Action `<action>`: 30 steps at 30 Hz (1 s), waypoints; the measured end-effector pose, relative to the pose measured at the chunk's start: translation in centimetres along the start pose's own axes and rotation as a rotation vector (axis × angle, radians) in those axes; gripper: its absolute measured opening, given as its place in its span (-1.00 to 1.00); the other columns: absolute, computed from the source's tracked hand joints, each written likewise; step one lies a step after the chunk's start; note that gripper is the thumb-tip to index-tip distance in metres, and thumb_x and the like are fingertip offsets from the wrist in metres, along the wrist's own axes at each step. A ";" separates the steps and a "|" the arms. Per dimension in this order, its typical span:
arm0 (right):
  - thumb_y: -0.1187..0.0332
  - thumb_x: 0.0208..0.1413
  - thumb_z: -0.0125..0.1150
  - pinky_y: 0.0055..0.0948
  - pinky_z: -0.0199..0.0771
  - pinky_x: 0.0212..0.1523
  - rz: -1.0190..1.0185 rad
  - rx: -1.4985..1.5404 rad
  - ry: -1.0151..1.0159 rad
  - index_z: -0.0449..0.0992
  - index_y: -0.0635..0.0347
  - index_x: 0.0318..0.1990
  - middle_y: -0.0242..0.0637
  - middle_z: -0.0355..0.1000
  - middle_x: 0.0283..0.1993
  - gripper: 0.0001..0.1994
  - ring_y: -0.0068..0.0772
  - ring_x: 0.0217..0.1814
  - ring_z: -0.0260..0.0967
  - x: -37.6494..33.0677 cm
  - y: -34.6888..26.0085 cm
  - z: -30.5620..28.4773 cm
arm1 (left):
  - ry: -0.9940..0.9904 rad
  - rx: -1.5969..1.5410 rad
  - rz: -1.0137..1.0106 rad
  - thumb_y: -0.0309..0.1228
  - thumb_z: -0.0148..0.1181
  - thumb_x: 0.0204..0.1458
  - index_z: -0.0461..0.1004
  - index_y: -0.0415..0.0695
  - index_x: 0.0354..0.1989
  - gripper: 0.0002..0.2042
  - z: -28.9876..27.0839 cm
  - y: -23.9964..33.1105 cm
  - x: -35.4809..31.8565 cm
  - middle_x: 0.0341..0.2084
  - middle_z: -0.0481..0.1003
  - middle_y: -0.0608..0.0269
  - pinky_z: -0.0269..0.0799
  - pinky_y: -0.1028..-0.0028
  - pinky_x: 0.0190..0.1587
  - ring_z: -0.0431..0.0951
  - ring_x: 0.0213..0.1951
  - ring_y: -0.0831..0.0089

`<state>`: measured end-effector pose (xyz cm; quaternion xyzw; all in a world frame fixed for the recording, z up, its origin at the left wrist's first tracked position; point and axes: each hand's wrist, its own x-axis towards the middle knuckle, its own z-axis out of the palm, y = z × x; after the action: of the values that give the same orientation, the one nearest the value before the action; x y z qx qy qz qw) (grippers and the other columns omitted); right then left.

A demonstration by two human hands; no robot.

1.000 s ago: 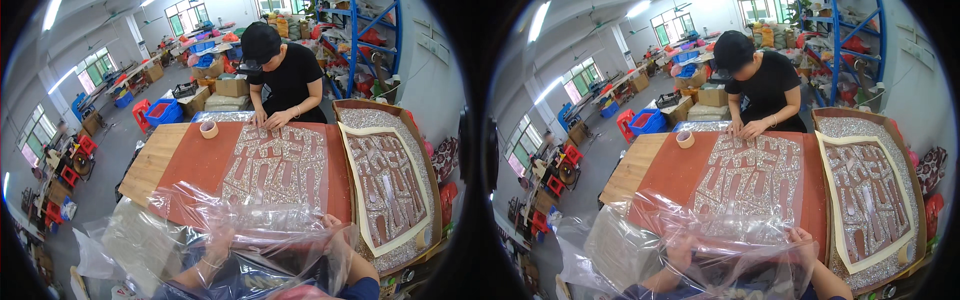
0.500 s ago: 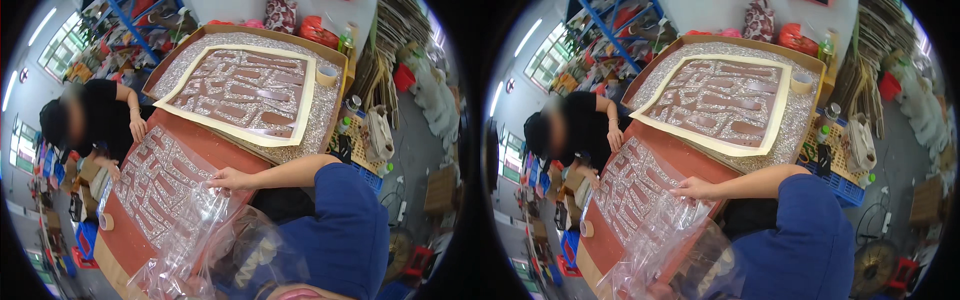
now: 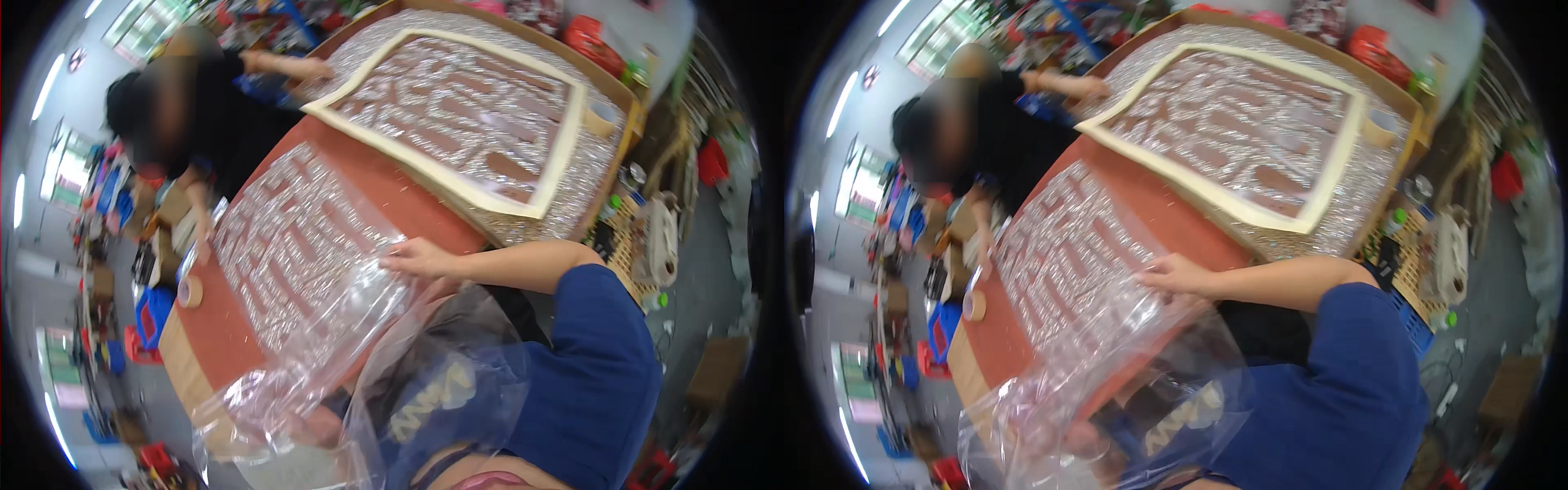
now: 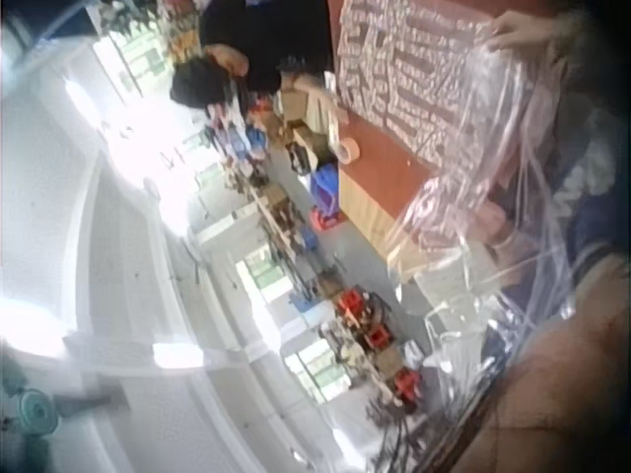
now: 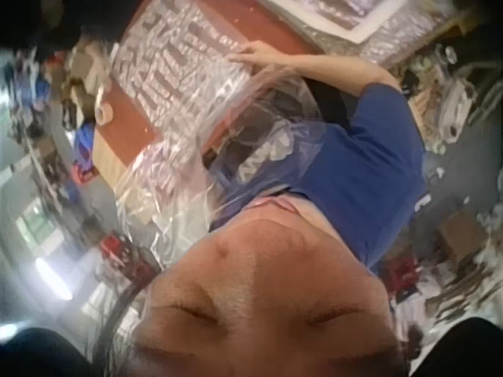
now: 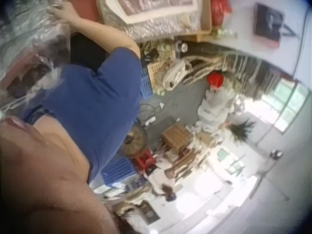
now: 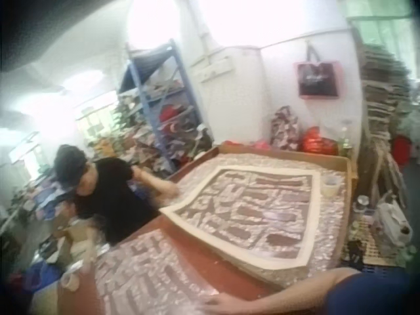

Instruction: Applying a clear adhesive sheet onto a patterned shoe component and smoothing it by hand.

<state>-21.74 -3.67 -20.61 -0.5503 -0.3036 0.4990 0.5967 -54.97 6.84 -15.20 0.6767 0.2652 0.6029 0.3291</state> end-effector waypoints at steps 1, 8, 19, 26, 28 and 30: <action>0.06 0.15 0.14 -0.54 0.42 -0.30 0.031 -0.095 0.016 0.50 0.21 -0.04 -0.41 0.48 -0.28 -0.59 -0.65 -0.27 0.37 -0.3 -0.5 -0.3 | 0.036 0.039 0.004 -0.06 -0.06 0.14 0.09 -0.12 0.26 -0.42 0.4 -0.5 -0.2 0.17 0.20 0.09 0.29 0.16 0.16 0.26 0.13 0.13; 0.06 0.12 0.16 -0.58 0.38 -0.46 0.053 0.050 0.005 0.45 0.30 -0.03 -0.31 0.47 -0.32 -0.54 -0.62 -0.40 0.38 -1.0 -0.1 -0.1 | 0.059 -0.507 -0.456 -0.16 0.05 0.08 0.13 -0.14 0.23 -0.43 4.5 3.8 2.9 0.11 0.26 0.08 0.27 0.11 0.14 0.27 0.15 0.15; 0.18 0.22 0.06 -0.58 0.39 -0.26 0.138 -0.005 0.009 0.45 0.29 -0.04 -0.34 0.45 -0.28 -0.65 -0.58 -0.28 0.38 -0.8 -2.0 -0.3 | 0.127 -0.585 -0.725 -0.24 -0.01 0.16 0.25 -0.17 0.12 -0.59 4.1 2.8 5.6 -0.17 0.46 0.09 0.54 0.17 -0.20 0.53 -0.19 0.18; 0.19 0.17 0.10 -0.52 0.41 -0.35 -0.093 -0.145 -0.034 0.05 0.31 0.29 -0.21 0.46 -0.25 -0.37 -0.58 -0.40 0.36 -1.6 -0.4 -0.3 | 0.181 -0.583 -0.700 -0.29 0.01 0.14 0.27 -0.26 0.11 -0.58 1.4 -0.8 6.3 -0.17 0.45 0.08 0.52 0.24 -0.24 0.53 -0.20 0.25; 0.24 0.07 0.22 -0.41 0.42 -0.16 -0.170 -0.235 -0.036 -0.10 0.29 0.35 -0.02 0.37 -0.02 -0.22 -0.44 -0.23 0.39 -1.5 -0.7 -0.2 | 0.159 -0.589 -0.699 -0.30 0.02 0.13 0.27 -0.27 0.12 -0.58 1.0 -0.2 6.9 -0.16 0.45 0.08 0.52 0.25 -0.25 0.53 -0.20 0.26; 0.29 0.00 0.27 -0.32 0.37 -0.04 -0.352 -0.405 -0.085 -0.05 0.25 0.33 0.06 0.26 0.09 -0.21 -0.30 -0.08 0.35 -2.5 -3.1 0.4 | 0.153 -0.589 -0.698 -0.30 0.03 0.13 0.27 -0.27 0.12 -0.57 0.0 0.6 7.1 -0.16 0.45 0.08 0.52 0.26 -0.25 0.53 -0.20 0.27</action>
<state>-22.13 -5.54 -17.04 -0.5757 -0.5129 0.3395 0.5387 -54.04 11.84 -10.17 0.3781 0.3180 0.5540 0.6701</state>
